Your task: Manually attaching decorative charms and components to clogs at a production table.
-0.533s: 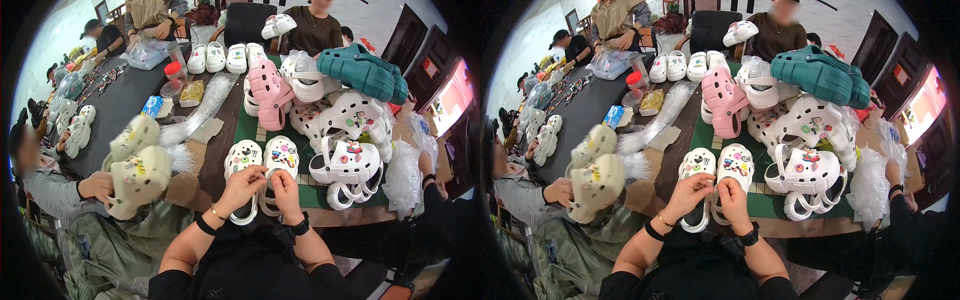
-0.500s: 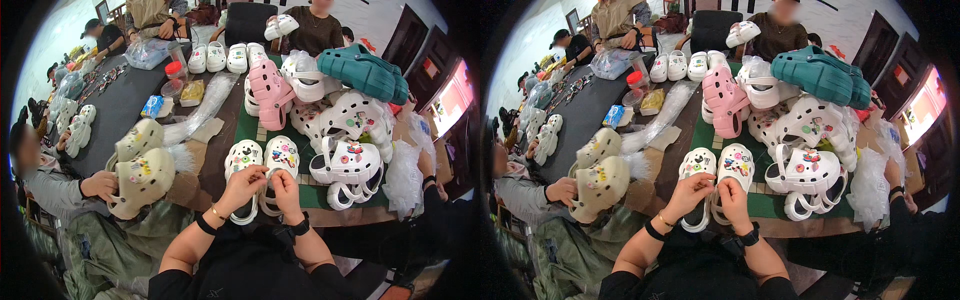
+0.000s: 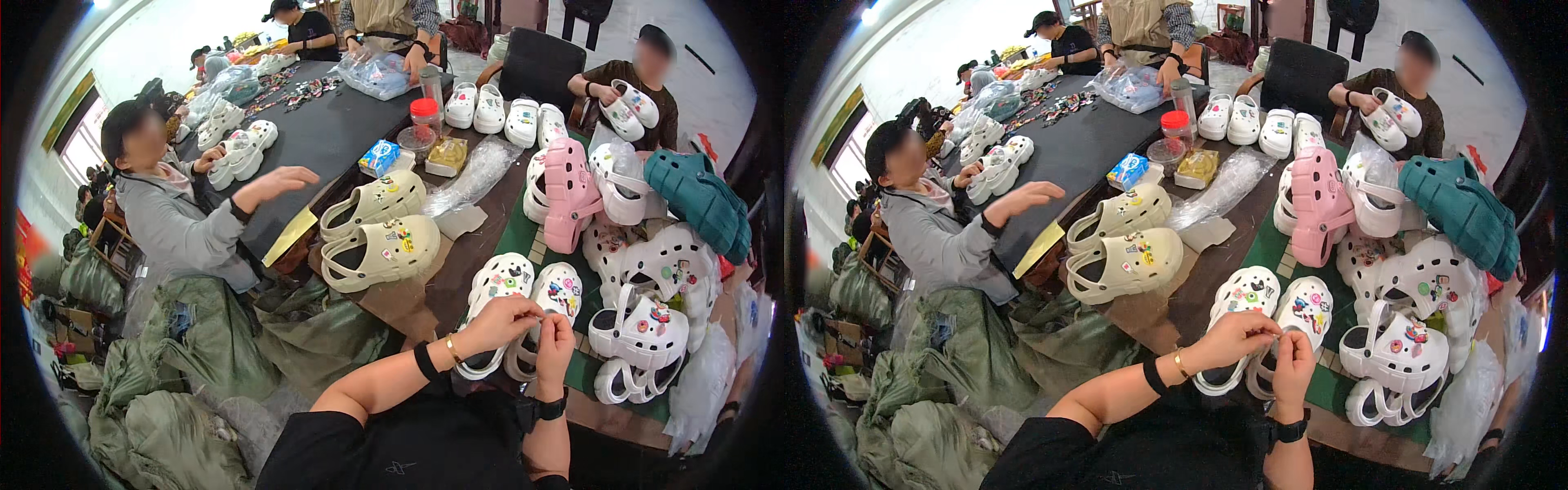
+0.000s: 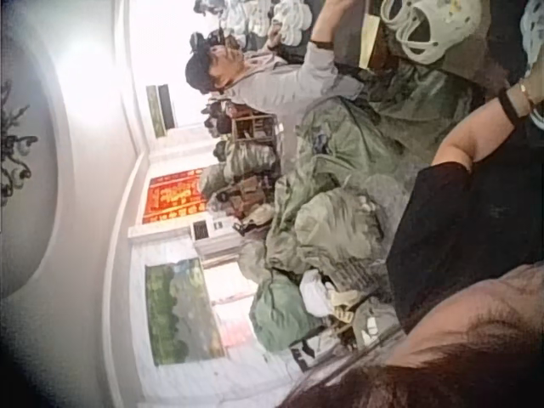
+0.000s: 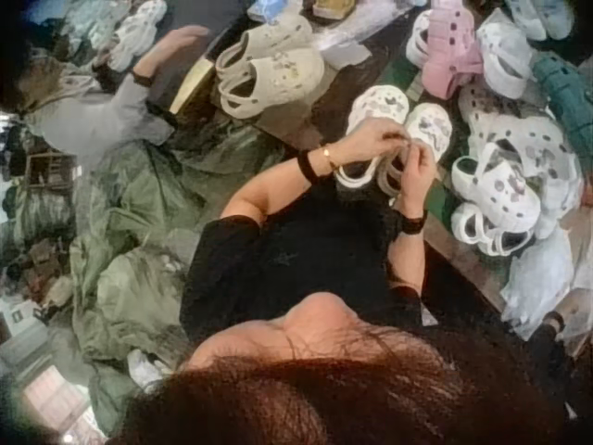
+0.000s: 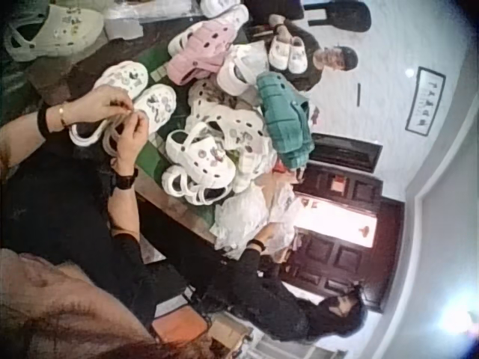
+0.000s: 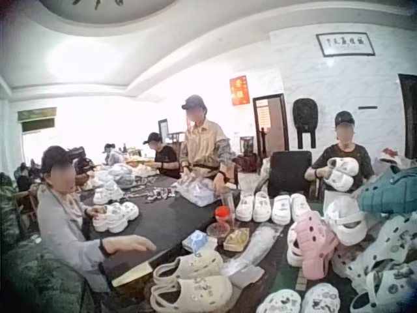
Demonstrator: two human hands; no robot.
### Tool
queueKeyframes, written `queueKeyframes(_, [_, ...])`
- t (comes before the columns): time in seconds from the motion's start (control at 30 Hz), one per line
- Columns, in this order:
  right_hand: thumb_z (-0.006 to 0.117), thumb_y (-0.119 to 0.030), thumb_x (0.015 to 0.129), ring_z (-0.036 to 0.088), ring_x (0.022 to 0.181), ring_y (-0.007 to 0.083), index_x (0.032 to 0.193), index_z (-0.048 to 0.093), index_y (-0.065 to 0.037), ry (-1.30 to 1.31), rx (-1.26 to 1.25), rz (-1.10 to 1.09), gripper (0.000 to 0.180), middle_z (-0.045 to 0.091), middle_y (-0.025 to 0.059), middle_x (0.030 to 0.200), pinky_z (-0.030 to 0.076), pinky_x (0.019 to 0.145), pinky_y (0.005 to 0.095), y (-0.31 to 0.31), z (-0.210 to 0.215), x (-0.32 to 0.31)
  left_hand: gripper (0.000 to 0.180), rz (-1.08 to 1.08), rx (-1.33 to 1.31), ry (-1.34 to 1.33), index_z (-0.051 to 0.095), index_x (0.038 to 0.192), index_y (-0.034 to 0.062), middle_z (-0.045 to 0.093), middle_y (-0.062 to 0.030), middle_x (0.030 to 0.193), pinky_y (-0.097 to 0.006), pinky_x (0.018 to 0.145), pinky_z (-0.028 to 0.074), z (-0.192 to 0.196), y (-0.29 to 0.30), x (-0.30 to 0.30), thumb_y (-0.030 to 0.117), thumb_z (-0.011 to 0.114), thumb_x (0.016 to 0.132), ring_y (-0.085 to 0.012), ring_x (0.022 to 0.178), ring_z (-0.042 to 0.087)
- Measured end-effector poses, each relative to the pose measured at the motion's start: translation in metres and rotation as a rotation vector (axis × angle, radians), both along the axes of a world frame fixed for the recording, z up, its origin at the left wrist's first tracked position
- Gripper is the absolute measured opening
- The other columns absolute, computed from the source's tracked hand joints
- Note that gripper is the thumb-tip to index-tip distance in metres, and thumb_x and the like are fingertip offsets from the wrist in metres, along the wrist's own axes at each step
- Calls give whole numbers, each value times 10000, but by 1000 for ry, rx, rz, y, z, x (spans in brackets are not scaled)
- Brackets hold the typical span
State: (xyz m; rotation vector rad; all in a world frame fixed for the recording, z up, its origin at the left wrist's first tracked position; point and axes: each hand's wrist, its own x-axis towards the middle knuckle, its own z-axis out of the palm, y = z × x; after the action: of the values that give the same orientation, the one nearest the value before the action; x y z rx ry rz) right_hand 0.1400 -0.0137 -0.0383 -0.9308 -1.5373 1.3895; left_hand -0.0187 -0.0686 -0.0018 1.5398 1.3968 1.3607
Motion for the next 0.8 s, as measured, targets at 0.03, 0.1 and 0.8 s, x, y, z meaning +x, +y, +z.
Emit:
queueKeyframes(0.03, [525, -94, 940, 438, 734, 47, 894, 549, -6, 10, 0, 23, 102, 523, -28, 808, 376, 645, 200, -3, 6, -2, 157, 17, 17, -10, 660, 979, 11, 660, -96, 836, -302, 685, 489, -1, 0, 0, 85, 632, 844, -185, 748, 625])
queueKeyframes(0.1, [529, -92, 938, 438, 733, 44, 896, 550, -5, 21, 4, 45, 99, 523, -30, 807, 374, 645, 198, -4, 10, -3, 144, 34, 37, -19, 663, 951, 8, 664, -111, 821, -315, 665, 492, -3, -1, 0, 95, 641, 838, -204, 725, 633])
queueKeyframes(0.8, [573, -103, 930, 481, 718, 34, 928, 586, -12, 107, -95, -1, 92, 560, -35, 797, 407, 642, 192, -3, 7, -2, 259, 27, -119, -101, 622, 1099, 2, 675, -85, 876, -261, 720, 522, -5, 2, 2, 59, 649, 848, -132, 774, 651])
